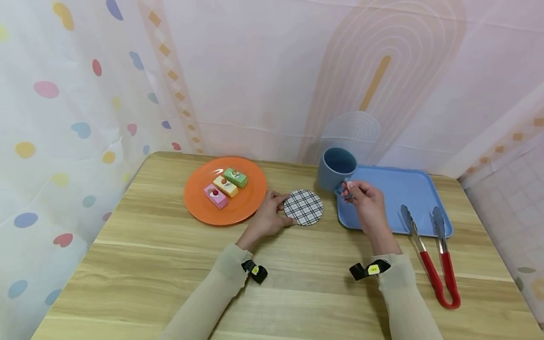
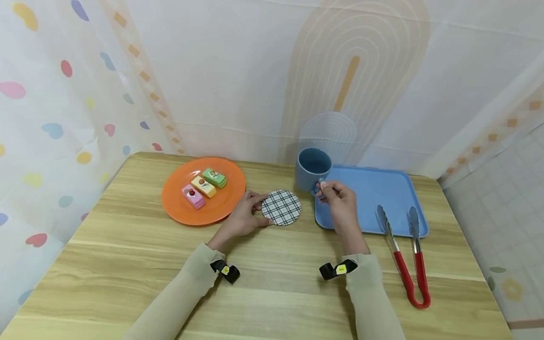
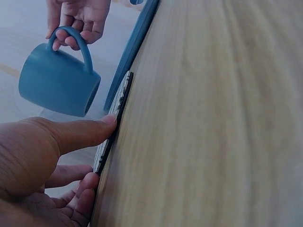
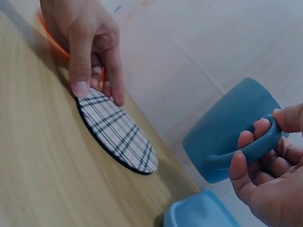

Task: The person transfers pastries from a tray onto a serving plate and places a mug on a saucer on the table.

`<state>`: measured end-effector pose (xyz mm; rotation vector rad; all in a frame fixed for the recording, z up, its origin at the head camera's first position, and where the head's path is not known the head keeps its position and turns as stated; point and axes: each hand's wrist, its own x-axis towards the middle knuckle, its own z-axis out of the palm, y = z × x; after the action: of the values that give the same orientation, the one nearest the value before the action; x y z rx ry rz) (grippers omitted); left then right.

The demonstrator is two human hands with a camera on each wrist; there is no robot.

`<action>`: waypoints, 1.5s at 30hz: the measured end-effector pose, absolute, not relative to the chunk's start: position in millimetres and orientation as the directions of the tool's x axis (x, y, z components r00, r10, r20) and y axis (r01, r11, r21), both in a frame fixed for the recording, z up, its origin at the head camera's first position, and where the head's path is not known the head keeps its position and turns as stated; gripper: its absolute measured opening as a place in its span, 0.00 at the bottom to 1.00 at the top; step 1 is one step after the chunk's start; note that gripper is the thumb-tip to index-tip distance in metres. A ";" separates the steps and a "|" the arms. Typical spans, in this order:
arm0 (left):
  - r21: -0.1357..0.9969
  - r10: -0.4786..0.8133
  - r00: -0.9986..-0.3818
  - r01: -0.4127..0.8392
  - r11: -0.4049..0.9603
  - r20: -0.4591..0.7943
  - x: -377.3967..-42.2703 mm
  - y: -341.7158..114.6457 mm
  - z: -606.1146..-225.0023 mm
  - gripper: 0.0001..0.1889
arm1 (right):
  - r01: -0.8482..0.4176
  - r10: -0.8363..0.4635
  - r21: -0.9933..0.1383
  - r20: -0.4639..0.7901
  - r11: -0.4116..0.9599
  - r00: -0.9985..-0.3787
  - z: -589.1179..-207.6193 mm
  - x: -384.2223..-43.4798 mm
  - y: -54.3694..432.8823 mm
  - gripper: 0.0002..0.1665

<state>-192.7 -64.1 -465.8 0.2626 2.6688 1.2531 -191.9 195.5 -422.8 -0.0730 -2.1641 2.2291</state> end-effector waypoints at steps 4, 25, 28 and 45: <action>0.781 0.233 -0.968 0.077 0.620 -0.089 -193.3 -63.3 -464.2 0.41 | 0.013 0.040 -0.999 -0.015 -0.033 -0.999 -423.6 -188.7 191.5 0.20; 0.791 0.237 -0.967 0.070 0.608 -0.097 -194.3 -61.7 -464.5 0.40 | 0.040 -0.027 -0.999 -0.040 -0.010 -0.999 -425.2 -171.9 176.2 0.16; 0.789 0.236 -0.967 0.070 0.611 -0.098 -194.0 -62.3 -465.4 0.41 | 0.046 -0.031 -0.998 -0.047 0.031 -0.998 -426.9 -168.5 174.7 0.18; 0.789 0.249 -0.966 0.098 0.606 -0.071 -194.7 -65.9 -467.9 0.41 | 0.072 -0.070 -0.997 -0.074 0.036 -0.995 -434.6 -154.1 160.3 0.17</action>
<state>-194.7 -65.9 -467.9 0.2901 2.6560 1.2899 -154.1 160.3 -434.6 -0.0026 -2.3318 2.2546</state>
